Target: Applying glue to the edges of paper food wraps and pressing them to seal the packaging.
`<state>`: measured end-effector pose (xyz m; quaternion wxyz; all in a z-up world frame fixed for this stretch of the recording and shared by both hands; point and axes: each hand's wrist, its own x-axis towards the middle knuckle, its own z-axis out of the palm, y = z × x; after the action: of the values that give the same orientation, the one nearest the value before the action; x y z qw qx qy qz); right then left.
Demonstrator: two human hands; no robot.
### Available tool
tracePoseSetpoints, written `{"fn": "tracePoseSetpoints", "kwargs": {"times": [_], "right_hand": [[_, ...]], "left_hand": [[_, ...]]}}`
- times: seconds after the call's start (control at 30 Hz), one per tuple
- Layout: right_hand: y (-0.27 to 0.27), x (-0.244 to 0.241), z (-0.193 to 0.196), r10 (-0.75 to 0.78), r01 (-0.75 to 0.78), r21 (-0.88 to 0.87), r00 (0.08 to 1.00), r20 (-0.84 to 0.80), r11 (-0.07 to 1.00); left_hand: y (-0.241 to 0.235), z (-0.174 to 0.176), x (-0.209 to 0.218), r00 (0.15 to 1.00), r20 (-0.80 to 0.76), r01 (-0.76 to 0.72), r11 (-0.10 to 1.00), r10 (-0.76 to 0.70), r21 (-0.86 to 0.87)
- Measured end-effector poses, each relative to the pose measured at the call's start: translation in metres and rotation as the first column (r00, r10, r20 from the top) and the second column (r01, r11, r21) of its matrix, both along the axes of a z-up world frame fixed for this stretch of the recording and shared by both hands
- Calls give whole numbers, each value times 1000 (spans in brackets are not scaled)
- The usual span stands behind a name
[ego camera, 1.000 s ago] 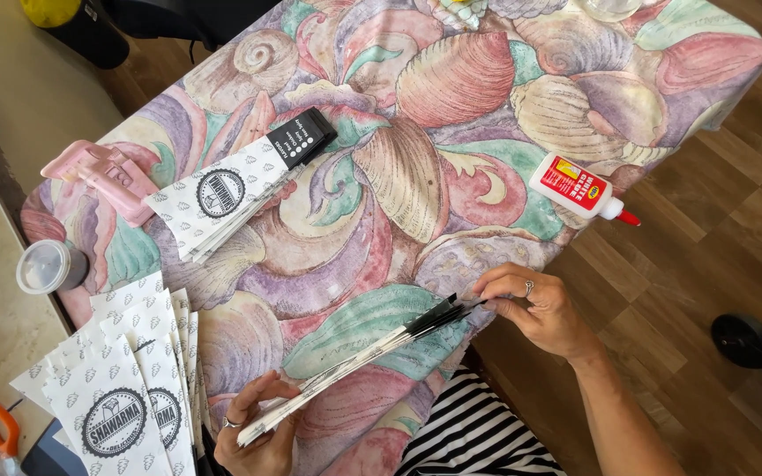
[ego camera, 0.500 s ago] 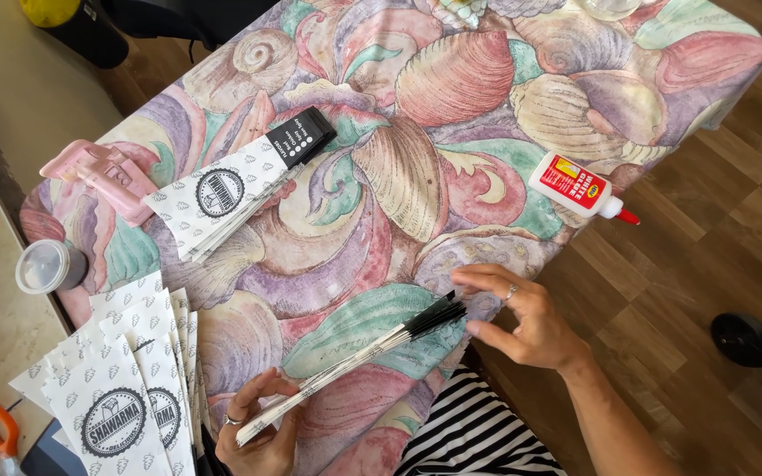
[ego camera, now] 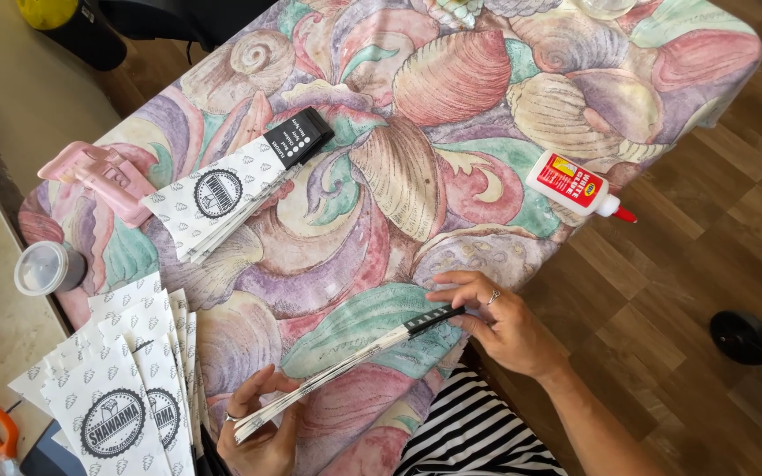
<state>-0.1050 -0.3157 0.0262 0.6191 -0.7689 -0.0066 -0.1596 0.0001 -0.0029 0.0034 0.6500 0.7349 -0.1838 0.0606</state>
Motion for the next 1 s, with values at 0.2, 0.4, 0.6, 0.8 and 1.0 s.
{"fn": "tracePoseSetpoints", "kwargs": {"times": [0.2,0.4,0.6,0.8,1.0], "right_hand": [[16,0,-17,-55,60,-71,997,62,996],[3,-14,11,47,-54,127,997,57,990],[6,-32,43,-45,45,14,999,24,999],[13,-53,106,11,-20,-92,995,-97,996],[38,-75,148,61,-294,-559,916,-397,776]], "left_hand": [[-3,5,-5,994,-57,-85,991,91,105],[5,25,-18,943,-239,-235,972,233,23],[59,-6,-25,931,-320,-114,971,178,208],[123,-27,28,930,238,165,896,-281,413],[-63,175,-78,752,557,151,915,-352,375]]}}
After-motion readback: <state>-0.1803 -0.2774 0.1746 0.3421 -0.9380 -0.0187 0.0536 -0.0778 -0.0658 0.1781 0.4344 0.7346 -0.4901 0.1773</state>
